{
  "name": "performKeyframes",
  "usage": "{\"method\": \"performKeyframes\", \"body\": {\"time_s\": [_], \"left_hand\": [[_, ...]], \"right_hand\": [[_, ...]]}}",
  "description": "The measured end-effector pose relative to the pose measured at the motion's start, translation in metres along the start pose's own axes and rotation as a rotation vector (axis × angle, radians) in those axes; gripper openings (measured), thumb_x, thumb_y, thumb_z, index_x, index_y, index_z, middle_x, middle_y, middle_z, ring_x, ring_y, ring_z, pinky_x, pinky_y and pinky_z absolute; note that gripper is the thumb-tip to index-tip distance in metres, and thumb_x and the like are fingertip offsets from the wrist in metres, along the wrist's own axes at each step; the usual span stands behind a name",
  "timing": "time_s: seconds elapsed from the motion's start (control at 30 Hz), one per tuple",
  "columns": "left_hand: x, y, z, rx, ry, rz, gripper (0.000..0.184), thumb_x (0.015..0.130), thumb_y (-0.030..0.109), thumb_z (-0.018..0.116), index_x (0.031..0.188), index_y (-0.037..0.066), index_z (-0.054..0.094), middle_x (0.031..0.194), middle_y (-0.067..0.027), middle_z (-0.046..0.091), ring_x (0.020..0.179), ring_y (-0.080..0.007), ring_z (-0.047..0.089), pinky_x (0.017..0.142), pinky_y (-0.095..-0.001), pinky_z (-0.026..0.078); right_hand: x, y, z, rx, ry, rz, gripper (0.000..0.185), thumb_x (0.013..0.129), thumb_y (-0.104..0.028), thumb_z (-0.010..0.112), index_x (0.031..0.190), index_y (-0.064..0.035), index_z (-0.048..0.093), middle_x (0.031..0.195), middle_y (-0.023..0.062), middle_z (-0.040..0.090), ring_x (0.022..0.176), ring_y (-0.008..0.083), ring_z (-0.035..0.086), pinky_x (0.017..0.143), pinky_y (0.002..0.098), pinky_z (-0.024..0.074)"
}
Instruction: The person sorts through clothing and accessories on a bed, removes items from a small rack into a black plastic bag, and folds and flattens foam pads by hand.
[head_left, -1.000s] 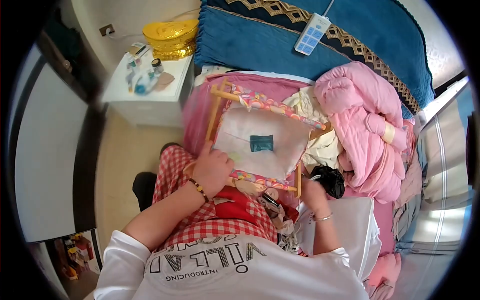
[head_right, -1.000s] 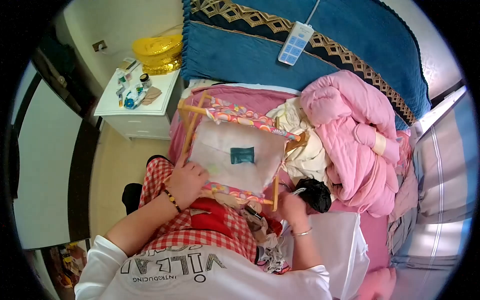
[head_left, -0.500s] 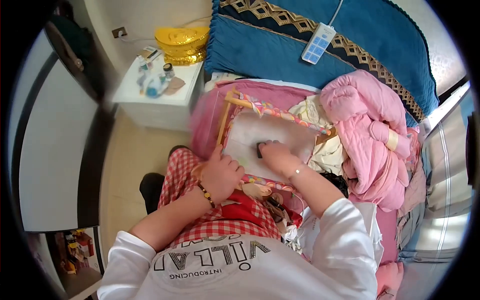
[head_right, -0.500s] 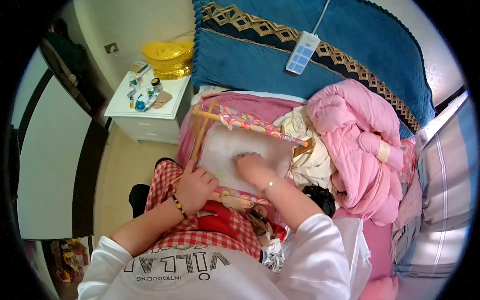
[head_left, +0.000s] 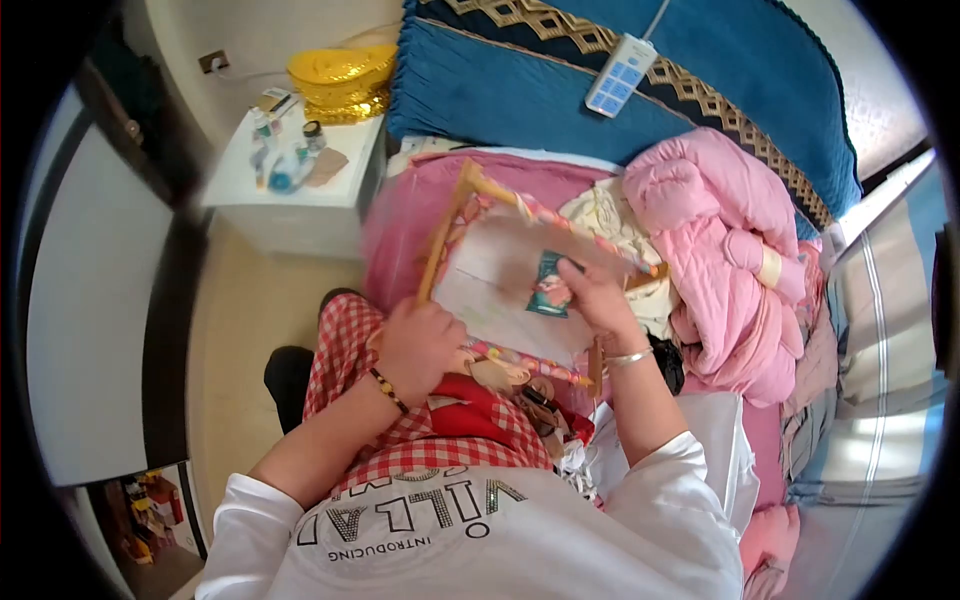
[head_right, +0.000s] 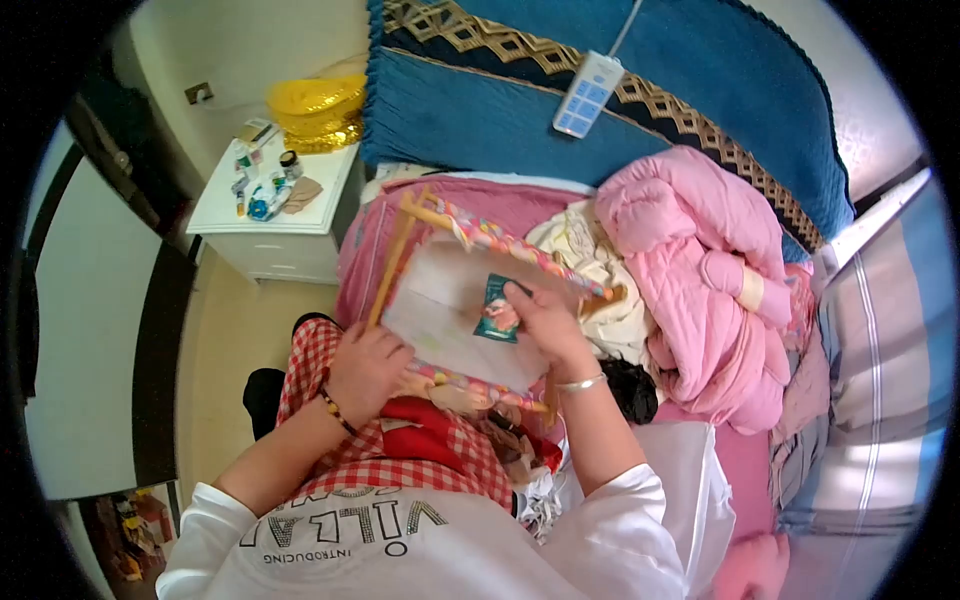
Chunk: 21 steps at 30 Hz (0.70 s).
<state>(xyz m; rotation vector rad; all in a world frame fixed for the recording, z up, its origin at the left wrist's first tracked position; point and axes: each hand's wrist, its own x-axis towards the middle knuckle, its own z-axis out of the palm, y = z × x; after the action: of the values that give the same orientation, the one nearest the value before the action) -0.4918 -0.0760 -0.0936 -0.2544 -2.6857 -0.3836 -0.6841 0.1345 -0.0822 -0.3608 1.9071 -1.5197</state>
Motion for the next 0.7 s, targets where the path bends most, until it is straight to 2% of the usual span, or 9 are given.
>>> {"method": "performKeyframes", "body": {"time_s": [0.03, 0.17, 0.27, 0.37, 0.43, 0.5, 0.57, 0.6, 0.7], "left_hand": [[0.000, -0.002, -0.001, 0.001, -0.101, -0.055, 0.017, 0.072, 0.015, 0.052, 0.087, 0.009, 0.058, 0.087, -0.0041, 0.058, 0.092, -0.0212, 0.054, 0.086, -0.0420, 0.040], [0.009, -0.018, 0.000, -0.009, 0.019, -0.070, 0.017, 0.071, 0.012, 0.052, 0.086, 0.008, 0.060, 0.084, -0.0066, 0.059, 0.086, -0.0243, 0.057, 0.075, -0.0374, 0.045], [0.020, -0.024, 0.002, 0.011, 0.076, -0.024, 0.012, 0.071, 0.015, 0.053, 0.081, 0.013, 0.059, 0.078, -0.0034, 0.058, 0.082, -0.0219, 0.056, 0.067, -0.0383, 0.043], [0.039, -0.021, -0.001, 0.024, 0.052, -0.037, 0.012, 0.071, 0.013, 0.054, 0.082, 0.011, 0.058, 0.079, -0.0043, 0.058, 0.083, -0.0238, 0.056, 0.067, -0.0382, 0.044], [0.049, -0.020, -0.003, 0.026, 0.025, -0.023, 0.012, 0.072, 0.012, 0.053, 0.083, 0.009, 0.058, 0.082, -0.0052, 0.058, 0.085, -0.0252, 0.055, 0.069, -0.0380, 0.045], [0.061, -0.017, -0.010, 0.116, -0.197, -0.111, 0.020, 0.074, 0.006, 0.056, 0.093, 0.009, 0.060, 0.089, -0.0067, 0.060, 0.088, -0.0258, 0.056, 0.071, -0.0374, 0.047], [0.068, -0.019, -0.006, 0.120, -0.165, -0.114, 0.021, 0.074, 0.007, 0.058, 0.095, 0.009, 0.060, 0.093, -0.0066, 0.059, 0.092, -0.0255, 0.055, 0.074, -0.0373, 0.047], [0.071, -0.021, -0.005, 0.124, -0.123, -0.129, 0.023, 0.075, 0.008, 0.060, 0.098, 0.009, 0.059, 0.097, -0.0066, 0.058, 0.097, -0.0252, 0.054, 0.077, -0.0372, 0.047], [0.069, -0.022, -0.011, 0.098, -0.066, -0.083, 0.032, 0.074, 0.009, 0.064, 0.105, 0.008, 0.057, 0.109, -0.0081, 0.054, 0.107, -0.0269, 0.049, 0.084, -0.0368, 0.045]], "right_hand": [[-0.017, -0.006, -0.002, 0.184, 0.005, 0.001, 0.028, 0.092, -0.027, 0.054, 0.098, 0.0001, 0.060, 0.083, 0.0023, 0.064, 0.074, 0.0089, 0.058, 0.067, 0.0232, 0.0469], [-0.087, -0.013, -0.034, 0.403, 0.060, -0.142, 0.020, 0.092, -0.019, 0.053, 0.092, 0.0007, 0.059, 0.079, 0.0039, 0.063, 0.068, 0.0095, 0.059, 0.064, 0.0230, 0.0491], [-0.114, 0.035, -0.048, 0.154, 0.144, 0.087, 0.020, 0.089, -0.021, 0.059, 0.089, -0.0011, 0.062, 0.073, -0.0010, 0.061, 0.063, 0.0058, 0.055, 0.057, 0.0203, 0.0449], [-0.126, 0.100, -0.043, 0.001, 0.124, 0.292, 0.024, 0.088, -0.026, 0.060, 0.087, -0.0027, 0.064, 0.069, -0.0037, 0.059, 0.063, 0.0035, 0.052, 0.055, 0.0191, 0.0428], [-0.127, 0.121, -0.043, -0.059, 0.146, 0.317, 0.024, 0.087, -0.027, 0.060, 0.088, -0.0032, 0.065, 0.071, -0.0013, 0.061, 0.064, 0.0073, 0.055, 0.058, 0.0224, 0.0449], [-0.128, 0.141, -0.040, -0.110, 0.153, 0.344, 0.024, 0.086, -0.027, 0.060, 0.089, -0.0037, 0.065, 0.072, 0.0011, 0.062, 0.065, 0.0112, 0.058, 0.060, 0.0257, 0.0471], [-0.128, 0.159, -0.039, -1.141, 0.095, 0.074, 0.023, 0.084, -0.026, 0.061, 0.089, -0.0031, 0.064, 0.084, 0.0088, 0.065, 0.073, 0.0248, 0.062, 0.064, 0.0359, 0.0499], [-0.129, 0.115, -0.022, -1.150, 0.212, 0.281, 0.019, 0.079, -0.021, 0.061, 0.089, -0.0051, 0.063, 0.091, 0.0146, 0.063, 0.082, 0.0330, 0.060, 0.069, 0.0420, 0.0491], [-0.121, 0.092, -0.053, -1.462, 0.699, -0.156, 0.026, 0.068, -0.021, 0.066, 0.090, -0.0092, 0.061, 0.097, 0.0123, 0.057, 0.095, 0.0304, 0.052, 0.079, 0.0435, 0.0428]]}}
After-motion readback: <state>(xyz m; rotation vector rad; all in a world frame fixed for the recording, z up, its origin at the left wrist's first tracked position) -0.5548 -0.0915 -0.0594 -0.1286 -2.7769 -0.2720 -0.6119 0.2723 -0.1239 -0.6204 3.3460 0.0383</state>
